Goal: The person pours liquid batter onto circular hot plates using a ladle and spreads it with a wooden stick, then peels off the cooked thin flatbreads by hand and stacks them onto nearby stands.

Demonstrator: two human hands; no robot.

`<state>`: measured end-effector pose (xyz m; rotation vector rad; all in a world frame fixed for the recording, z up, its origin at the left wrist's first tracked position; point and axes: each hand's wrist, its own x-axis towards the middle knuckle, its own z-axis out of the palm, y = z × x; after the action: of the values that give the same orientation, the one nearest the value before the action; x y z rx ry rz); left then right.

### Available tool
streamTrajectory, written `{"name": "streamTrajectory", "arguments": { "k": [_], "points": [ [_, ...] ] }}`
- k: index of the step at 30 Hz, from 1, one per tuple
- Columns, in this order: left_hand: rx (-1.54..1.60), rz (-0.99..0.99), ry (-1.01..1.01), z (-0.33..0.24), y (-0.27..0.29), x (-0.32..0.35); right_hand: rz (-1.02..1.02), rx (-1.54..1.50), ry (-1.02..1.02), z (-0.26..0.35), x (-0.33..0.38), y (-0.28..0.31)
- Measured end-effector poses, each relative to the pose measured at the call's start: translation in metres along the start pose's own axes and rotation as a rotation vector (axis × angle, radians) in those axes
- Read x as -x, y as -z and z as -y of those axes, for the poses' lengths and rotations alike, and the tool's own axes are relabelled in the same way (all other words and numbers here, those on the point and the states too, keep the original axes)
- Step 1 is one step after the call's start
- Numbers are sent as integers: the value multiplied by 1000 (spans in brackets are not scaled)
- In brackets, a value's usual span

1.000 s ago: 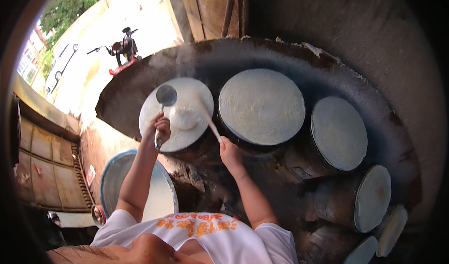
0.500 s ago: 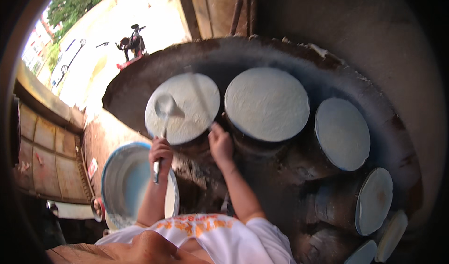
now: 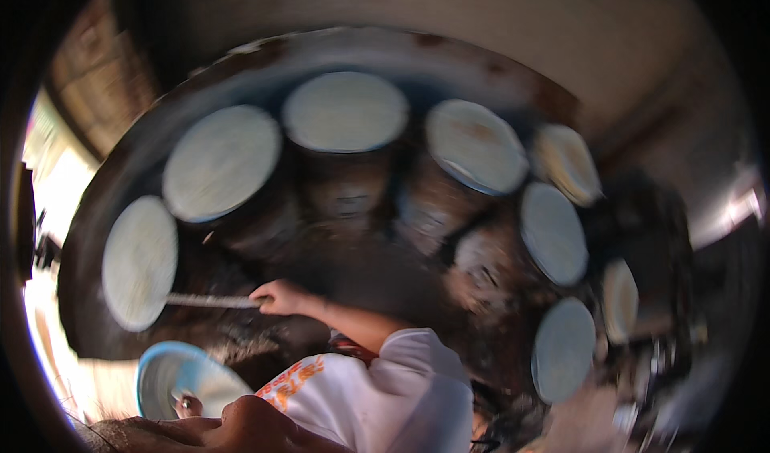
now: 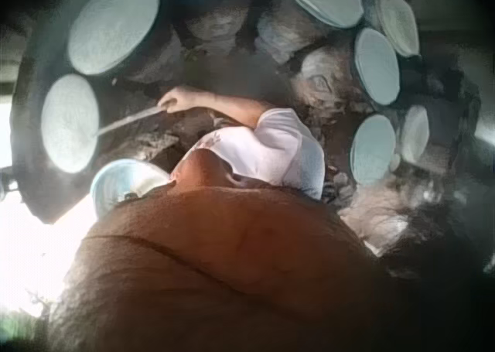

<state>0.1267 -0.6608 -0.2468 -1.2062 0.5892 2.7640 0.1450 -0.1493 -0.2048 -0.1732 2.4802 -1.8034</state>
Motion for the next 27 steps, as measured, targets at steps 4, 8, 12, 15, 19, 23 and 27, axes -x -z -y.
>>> {"name": "streamTrajectory", "arguments": {
  "k": [4, 8, 12, 15, 19, 23, 27],
  "points": [
    [-464, -203, -93, 95, -24, -44, -388, 10, -105, -12, 85, 70],
    [-769, -149, -177, 202, -89, -51, -958, 291, -502, -20, 197, 216],
    [-1004, -93, -308, 317, -151, -49, -1329, 818, -575, -50, 304, 383],
    [-1146, -104, -483, 377, -197, -46, -1415, 686, -816, -77, 322, 484],
    [-1242, -60, -712, 447, -276, -40, -1480, 872, -860, -133, 368, 586],
    [-1262, 74, -892, 508, -356, -39, -1522, 715, -975, -139, 367, 630],
    [-1090, 479, -543, 656, -454, 15, -1473, 649, -1075, -142, 371, 646]
  ]
}}
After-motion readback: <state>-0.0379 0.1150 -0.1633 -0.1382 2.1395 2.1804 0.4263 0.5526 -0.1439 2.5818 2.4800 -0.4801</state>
